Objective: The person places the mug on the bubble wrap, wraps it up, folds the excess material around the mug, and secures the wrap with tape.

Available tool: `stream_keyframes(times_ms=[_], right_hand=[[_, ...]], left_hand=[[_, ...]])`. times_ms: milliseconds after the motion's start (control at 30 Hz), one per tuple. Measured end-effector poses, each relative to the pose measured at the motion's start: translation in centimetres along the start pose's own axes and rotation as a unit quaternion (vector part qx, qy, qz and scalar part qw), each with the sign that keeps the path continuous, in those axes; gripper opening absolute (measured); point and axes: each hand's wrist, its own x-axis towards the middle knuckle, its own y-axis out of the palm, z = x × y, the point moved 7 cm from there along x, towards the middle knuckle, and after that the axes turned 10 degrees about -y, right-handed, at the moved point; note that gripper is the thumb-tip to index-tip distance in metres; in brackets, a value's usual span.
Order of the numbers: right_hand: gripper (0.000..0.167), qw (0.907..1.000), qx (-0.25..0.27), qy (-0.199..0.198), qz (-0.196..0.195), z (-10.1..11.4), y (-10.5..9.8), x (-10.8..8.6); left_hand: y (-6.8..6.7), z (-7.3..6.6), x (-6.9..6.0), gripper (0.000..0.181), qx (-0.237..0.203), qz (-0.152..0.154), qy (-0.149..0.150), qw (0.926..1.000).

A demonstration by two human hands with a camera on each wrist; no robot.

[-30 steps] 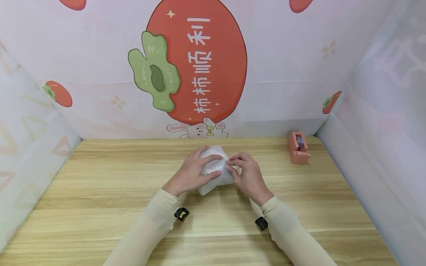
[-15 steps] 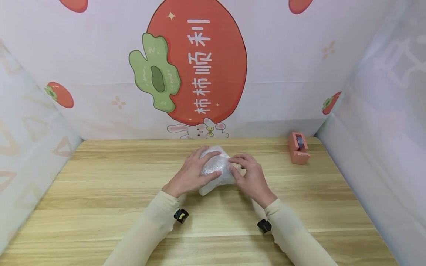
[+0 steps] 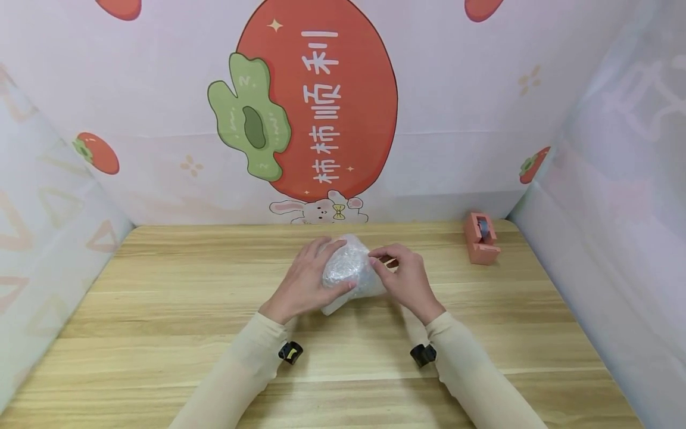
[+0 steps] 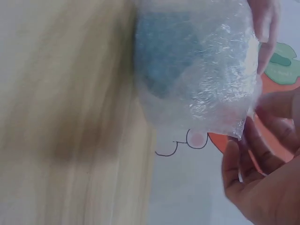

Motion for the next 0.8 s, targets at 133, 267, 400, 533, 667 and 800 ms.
stream_keyframes(times_ms=[133, 267, 400, 533, 667, 800], right_hand=[[0.01, 0.9985, 0.003, 0.055, 0.008, -0.8, 0.1, 0.5], [0.007, 0.9957, 0.011, 0.091, 0.012, -1.4, 0.2, 0.6], [0.008, 0.9939, 0.031, 0.105, 0.015, -1.7, 0.2, 0.5], [0.009, 0.994, 0.04, 0.1, 0.02, -1.6, -0.2, 0.4], [0.009, 0.995, 0.038, 0.089, 0.025, -1.7, -1.0, 0.0], [0.013, 0.9942, 0.009, 0.105, 0.021, -2.9, -2.6, -0.6]], left_hand=[[0.1, -0.1, 0.0, 0.078, -0.001, -0.004, 0.006, 1.0], [0.2, -0.2, 0.1, 0.076, 0.003, -0.008, 0.014, 0.9999], [0.1, -0.5, 0.0, 0.072, 0.012, -0.006, 0.028, 0.9995], [0.1, -0.9, 0.1, 0.063, 0.021, 0.002, 0.047, 0.9987], [0.1, -1.2, 0.3, 0.058, 0.026, 0.011, 0.056, 0.998], [0.1, -1.2, 0.5, 0.054, 0.026, 0.02, 0.06, 0.9976]])
